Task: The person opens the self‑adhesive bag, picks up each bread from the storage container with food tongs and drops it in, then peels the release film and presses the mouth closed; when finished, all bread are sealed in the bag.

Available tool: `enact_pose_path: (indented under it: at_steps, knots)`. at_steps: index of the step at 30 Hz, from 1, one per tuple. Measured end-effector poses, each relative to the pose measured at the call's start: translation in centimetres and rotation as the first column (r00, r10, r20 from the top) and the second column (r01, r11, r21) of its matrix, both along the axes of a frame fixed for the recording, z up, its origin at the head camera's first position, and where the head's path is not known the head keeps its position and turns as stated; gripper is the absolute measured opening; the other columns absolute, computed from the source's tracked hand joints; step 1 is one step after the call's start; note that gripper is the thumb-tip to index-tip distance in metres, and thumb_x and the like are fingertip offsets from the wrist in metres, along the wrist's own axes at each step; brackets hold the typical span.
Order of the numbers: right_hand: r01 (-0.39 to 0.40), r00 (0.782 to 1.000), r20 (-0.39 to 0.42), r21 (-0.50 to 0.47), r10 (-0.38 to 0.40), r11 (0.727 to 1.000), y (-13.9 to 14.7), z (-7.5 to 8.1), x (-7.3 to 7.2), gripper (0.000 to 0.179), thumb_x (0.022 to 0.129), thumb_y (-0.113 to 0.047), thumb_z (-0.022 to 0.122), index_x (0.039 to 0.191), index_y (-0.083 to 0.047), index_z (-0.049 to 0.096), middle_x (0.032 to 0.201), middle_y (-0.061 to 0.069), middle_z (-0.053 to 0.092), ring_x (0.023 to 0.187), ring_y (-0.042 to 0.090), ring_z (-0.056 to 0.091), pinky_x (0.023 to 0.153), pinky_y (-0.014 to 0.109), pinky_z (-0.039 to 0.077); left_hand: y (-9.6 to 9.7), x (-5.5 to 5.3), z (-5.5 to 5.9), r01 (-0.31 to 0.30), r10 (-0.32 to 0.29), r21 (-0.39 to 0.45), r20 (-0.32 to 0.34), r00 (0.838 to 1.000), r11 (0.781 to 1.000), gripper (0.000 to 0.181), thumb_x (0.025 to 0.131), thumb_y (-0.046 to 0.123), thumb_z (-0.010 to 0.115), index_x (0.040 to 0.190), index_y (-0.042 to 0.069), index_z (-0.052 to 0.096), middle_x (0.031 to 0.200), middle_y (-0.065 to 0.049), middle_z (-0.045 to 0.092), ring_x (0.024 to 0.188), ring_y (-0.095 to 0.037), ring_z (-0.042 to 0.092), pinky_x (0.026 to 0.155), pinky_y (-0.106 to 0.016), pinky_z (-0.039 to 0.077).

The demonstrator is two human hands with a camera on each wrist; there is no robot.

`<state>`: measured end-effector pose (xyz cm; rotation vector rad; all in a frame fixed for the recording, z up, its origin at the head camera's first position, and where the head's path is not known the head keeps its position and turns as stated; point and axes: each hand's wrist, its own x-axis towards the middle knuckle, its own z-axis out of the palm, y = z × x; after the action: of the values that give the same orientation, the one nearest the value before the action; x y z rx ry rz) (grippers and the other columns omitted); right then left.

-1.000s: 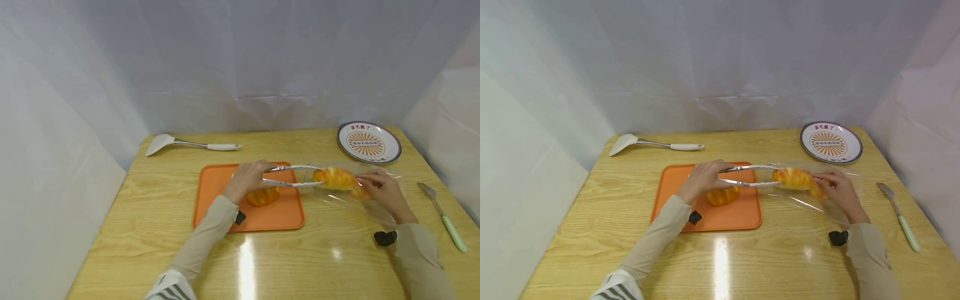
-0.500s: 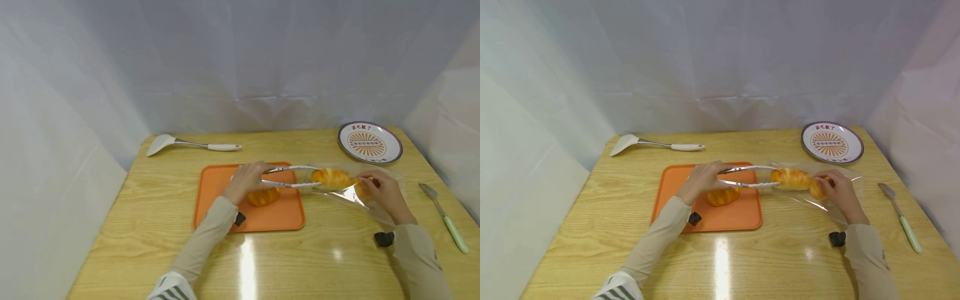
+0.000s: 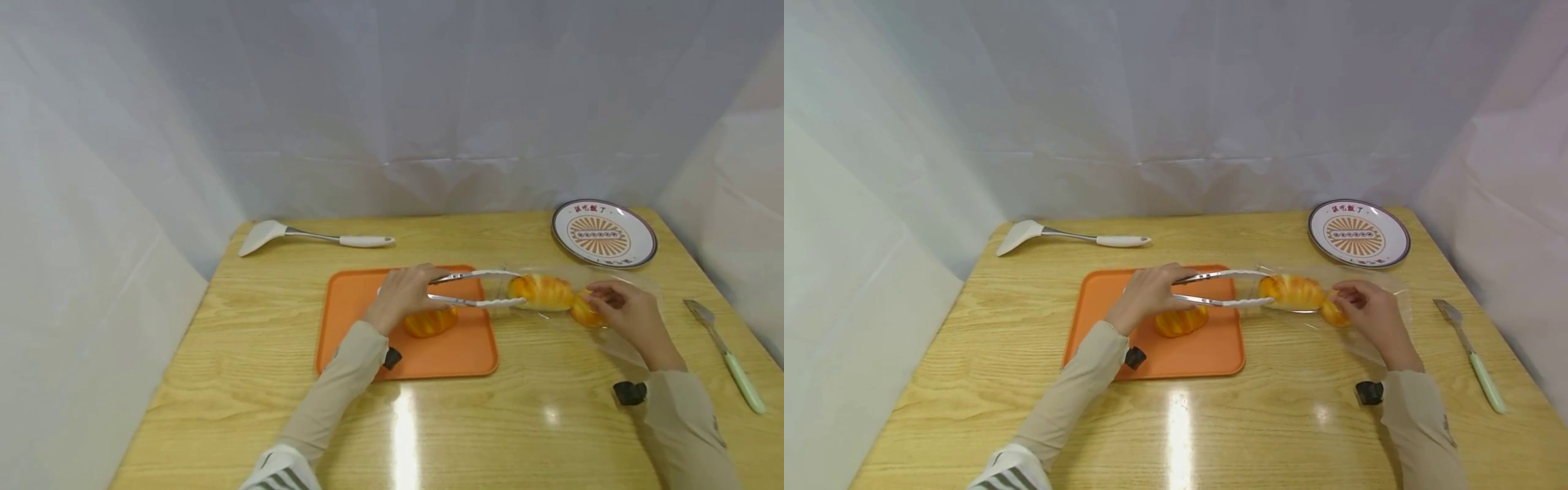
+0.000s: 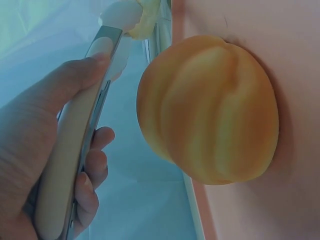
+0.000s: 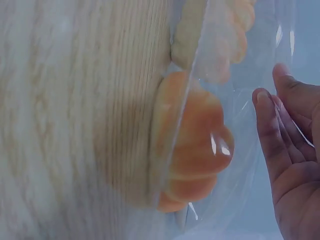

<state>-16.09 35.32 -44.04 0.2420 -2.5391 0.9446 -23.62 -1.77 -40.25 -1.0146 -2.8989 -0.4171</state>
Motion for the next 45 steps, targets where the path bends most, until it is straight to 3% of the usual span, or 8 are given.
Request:
enact_pose_path:
  at_steps: [4,8,13,18,28,33,37,45]
  knots:
    - [0.007,1.000,-0.002,-0.038,-0.007,0.999,0.08,-0.11,0.23,0.009,0.087,0.000,0.071,0.094,0.005,0.071,0.086,0.002,0.072,0.070,-0.019,0.049,0.060,0.004,0.043,-0.08,-0.03,-0.12,0.000,0.000,0.015,0.001,1.000,1.000,0.060,0.077,0.049,0.079,0.129,0.023,0.065,0.113,0.002,0.071,0.086,-0.015,0.068,0.061,-0.025,0.050]
    - [-0.009,0.998,-0.066,-0.080,0.003,0.997,0.23,-0.32,0.34,0.008,0.090,-0.003,0.068,0.094,0.004,0.071,0.088,-0.030,0.059,0.072,-0.018,0.048,0.064,0.002,0.040,-0.25,-0.09,-0.14,-0.017,0.017,0.044,0.007,1.000,0.999,0.061,0.076,0.048,0.079,0.129,0.023,0.065,0.117,0.003,0.071,0.095,-0.014,0.069,0.068,-0.029,0.054]
    - [0.001,0.993,-0.114,-0.108,-0.013,0.994,0.23,-0.22,0.35,0.011,0.090,-0.002,0.067,0.095,0.007,0.071,0.092,-0.041,0.051,0.074,-0.018,0.047,0.069,-0.001,0.038,-0.33,-0.20,0.09,-0.024,0.025,0.049,-0.030,0.999,0.999,0.060,0.076,0.046,0.080,0.129,0.023,0.065,0.112,0.002,0.072,0.090,-0.015,0.069,0.066,-0.031,0.053]
    - [-0.007,0.991,-0.133,-0.090,-0.005,0.996,0.09,-0.21,0.25,0.011,0.090,-0.002,0.068,0.095,0.006,0.073,0.096,-0.042,0.051,0.079,-0.018,0.046,0.068,0.000,0.038,-0.19,-0.20,0.16,-0.020,0.023,0.046,-0.072,0.997,0.999,0.060,0.075,0.048,0.081,0.128,0.024,0.065,0.110,0.003,0.073,0.087,-0.015,0.069,0.062,-0.030,0.052]
    - [-0.054,0.983,-0.179,-0.047,0.045,0.997,0.00,-0.40,-0.01,0.009,0.087,0.006,0.067,0.093,0.006,0.073,0.095,-0.034,0.050,0.069,-0.011,0.041,0.060,0.005,0.035,0.41,0.29,0.52,0.025,-0.031,0.064,0.090,0.995,0.998,0.061,0.078,0.046,0.079,0.132,0.023,0.063,0.122,0.003,0.069,0.095,-0.016,0.068,0.057,-0.024,0.045]
    - [-0.081,0.990,-0.118,-0.038,0.076,0.996,0.22,-0.49,0.32,0.018,0.086,0.002,0.071,0.103,0.004,0.071,0.094,-0.030,0.052,0.068,-0.007,0.042,0.061,0.007,0.036,0.42,0.49,0.64,0.034,-0.042,0.078,0.096,0.995,0.996,0.060,0.079,0.044,0.079,0.133,0.025,0.062,0.122,0.004,0.069,0.091,-0.014,0.068,0.057,-0.022,0.042]
    - [-0.111,0.991,-0.081,-0.044,0.107,0.993,0.26,-0.57,0.27,0.027,0.076,0.001,0.079,0.102,0.002,0.072,0.091,-0.019,0.058,0.067,-0.002,0.042,0.059,0.012,0.036,0.42,0.46,0.57,0.022,-0.030,0.077,0.094,0.995,0.997,0.060,0.079,0.047,0.078,0.132,0.025,0.062,0.121,0.004,0.070,0.089,-0.013,0.067,0.059,-0.022,0.044]
    - [-0.114,0.983,-0.142,0.007,0.114,0.993,-0.04,-0.73,-0.09,0.020,0.070,0.007,0.080,0.088,-0.001,0.075,0.086,-0.014,0.059,0.066,-0.002,0.039,0.058,0.015,0.034,0.49,0.42,0.47,0.019,-0.030,0.102,0.112,0.993,0.995,0.059,0.078,0.045,0.080,0.131,0.024,0.064,0.119,0.002,0.070,0.088,-0.015,0.066,0.065,-0.028,0.050]
